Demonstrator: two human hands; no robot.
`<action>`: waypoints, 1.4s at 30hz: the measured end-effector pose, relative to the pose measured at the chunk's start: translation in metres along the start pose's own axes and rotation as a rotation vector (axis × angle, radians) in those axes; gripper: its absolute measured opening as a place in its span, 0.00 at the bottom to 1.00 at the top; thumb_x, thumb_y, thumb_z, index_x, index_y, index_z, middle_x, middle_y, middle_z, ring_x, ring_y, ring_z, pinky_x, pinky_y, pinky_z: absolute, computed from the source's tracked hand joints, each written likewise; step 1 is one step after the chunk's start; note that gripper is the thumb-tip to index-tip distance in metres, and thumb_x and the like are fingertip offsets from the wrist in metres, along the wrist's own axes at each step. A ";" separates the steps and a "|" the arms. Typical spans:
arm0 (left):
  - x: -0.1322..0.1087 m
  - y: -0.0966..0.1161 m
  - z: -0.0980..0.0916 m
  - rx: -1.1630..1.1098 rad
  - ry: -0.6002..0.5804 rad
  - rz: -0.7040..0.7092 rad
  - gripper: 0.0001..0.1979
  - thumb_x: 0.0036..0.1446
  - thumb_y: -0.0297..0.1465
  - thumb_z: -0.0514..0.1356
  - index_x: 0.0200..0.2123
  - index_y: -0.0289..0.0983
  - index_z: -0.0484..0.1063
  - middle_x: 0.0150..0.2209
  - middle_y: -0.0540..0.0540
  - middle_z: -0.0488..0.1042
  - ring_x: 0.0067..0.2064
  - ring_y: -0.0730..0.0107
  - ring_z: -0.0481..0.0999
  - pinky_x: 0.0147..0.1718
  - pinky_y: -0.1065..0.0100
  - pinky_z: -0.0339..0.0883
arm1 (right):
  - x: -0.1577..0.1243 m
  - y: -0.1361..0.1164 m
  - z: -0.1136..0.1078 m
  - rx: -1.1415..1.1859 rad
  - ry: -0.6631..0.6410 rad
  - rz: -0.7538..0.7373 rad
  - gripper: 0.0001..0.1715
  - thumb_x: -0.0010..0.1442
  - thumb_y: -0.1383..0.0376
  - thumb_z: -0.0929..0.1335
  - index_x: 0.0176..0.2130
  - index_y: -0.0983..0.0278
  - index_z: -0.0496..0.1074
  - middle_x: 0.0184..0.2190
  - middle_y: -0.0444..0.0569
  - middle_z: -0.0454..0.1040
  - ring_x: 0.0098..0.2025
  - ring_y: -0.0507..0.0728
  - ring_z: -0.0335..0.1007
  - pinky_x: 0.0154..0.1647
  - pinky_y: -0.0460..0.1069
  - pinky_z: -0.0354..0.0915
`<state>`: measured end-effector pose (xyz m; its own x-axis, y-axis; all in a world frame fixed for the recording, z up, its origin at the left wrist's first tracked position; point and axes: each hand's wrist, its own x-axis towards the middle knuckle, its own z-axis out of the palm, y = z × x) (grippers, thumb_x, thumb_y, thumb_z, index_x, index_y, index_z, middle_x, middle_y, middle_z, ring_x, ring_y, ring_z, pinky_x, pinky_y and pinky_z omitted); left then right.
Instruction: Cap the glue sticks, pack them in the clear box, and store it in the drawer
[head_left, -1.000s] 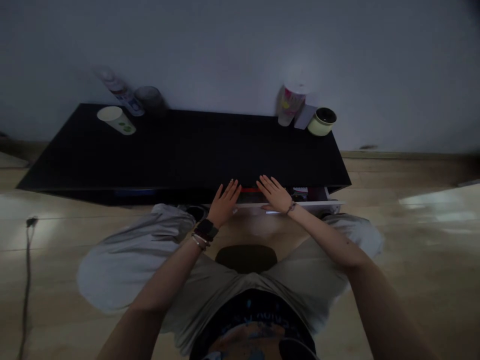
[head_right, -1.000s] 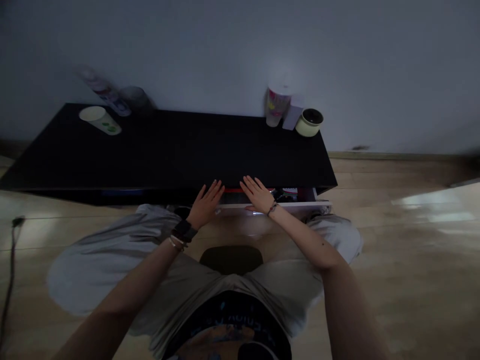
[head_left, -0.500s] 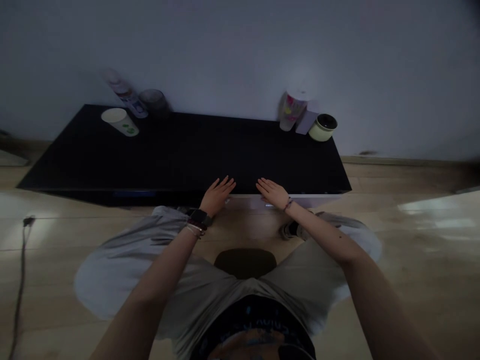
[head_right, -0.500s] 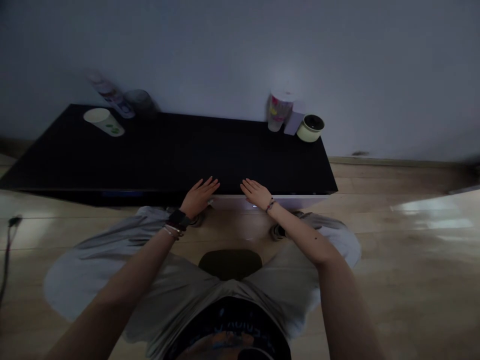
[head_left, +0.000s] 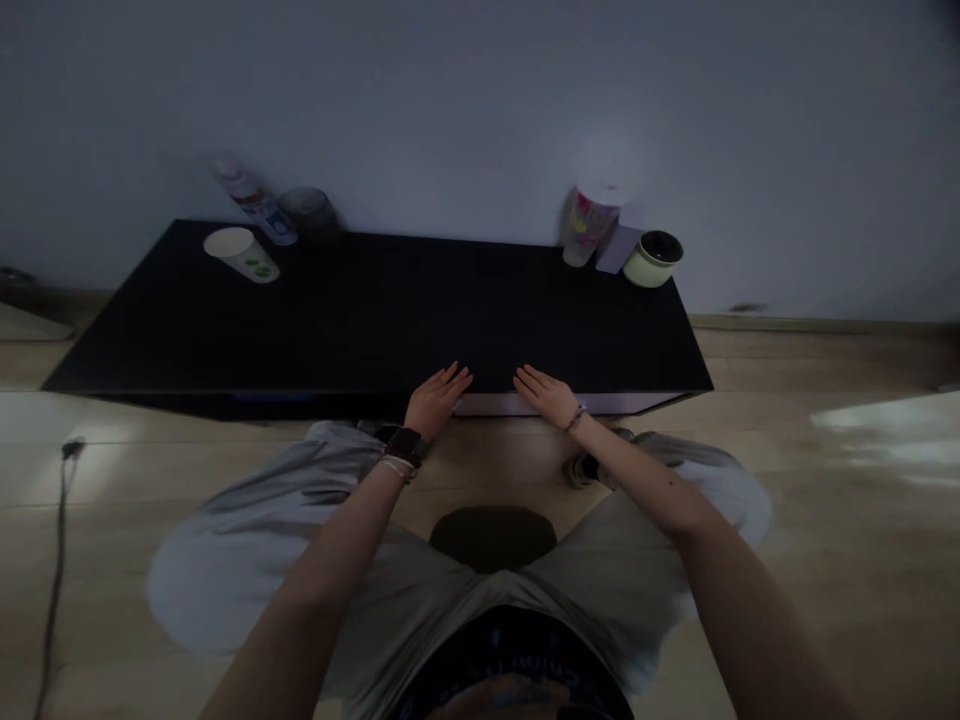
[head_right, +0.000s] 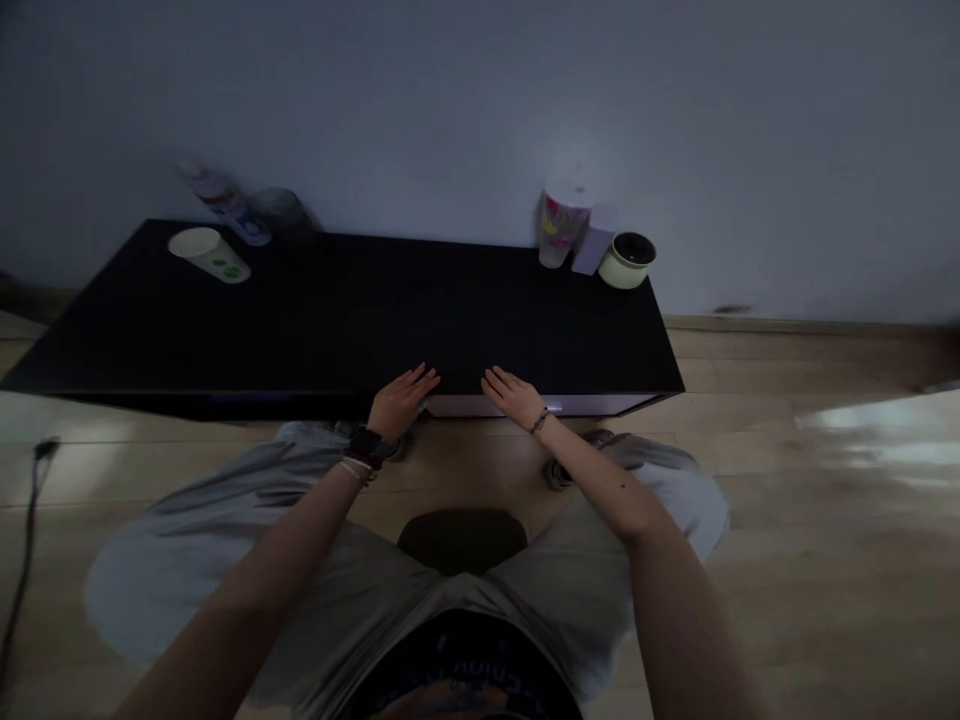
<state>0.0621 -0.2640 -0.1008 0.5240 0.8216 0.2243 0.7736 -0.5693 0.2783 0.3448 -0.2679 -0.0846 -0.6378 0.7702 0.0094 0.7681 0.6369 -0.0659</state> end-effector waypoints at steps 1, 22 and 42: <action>-0.001 -0.001 0.002 -0.004 0.006 -0.004 0.23 0.64 0.21 0.49 0.60 0.35 0.70 0.62 0.40 0.70 0.68 0.60 0.61 0.66 0.54 0.58 | 0.000 -0.001 0.001 -0.001 0.005 0.003 0.26 0.68 0.75 0.58 0.61 0.67 0.68 0.64 0.58 0.65 0.68 0.61 0.57 0.67 0.58 0.60; 0.066 0.038 -0.173 -0.861 -0.543 0.073 0.26 0.59 0.36 0.63 0.60 0.42 0.68 0.41 0.47 0.78 0.41 0.68 0.77 0.42 0.68 0.69 | 0.016 -0.013 -0.192 0.946 -0.558 -0.339 0.29 0.63 0.53 0.69 0.59 0.64 0.70 0.38 0.49 0.78 0.37 0.53 0.74 0.41 0.48 0.67; 0.108 0.006 -0.078 -2.329 0.546 -0.363 0.28 0.64 0.29 0.56 0.66 0.49 0.58 0.18 0.60 0.51 0.18 0.79 0.54 0.20 0.77 0.56 | 0.065 0.030 -0.085 2.370 0.852 0.242 0.36 0.54 0.74 0.62 0.58 0.48 0.65 0.16 0.32 0.42 0.15 0.49 0.38 0.19 0.43 0.45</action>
<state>0.0950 -0.1809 -0.0024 0.1227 0.9918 -0.0350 -0.9068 0.1264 0.4022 0.3313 -0.1954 -0.0015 -0.0112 0.9999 -0.0040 -0.8352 -0.0115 -0.5498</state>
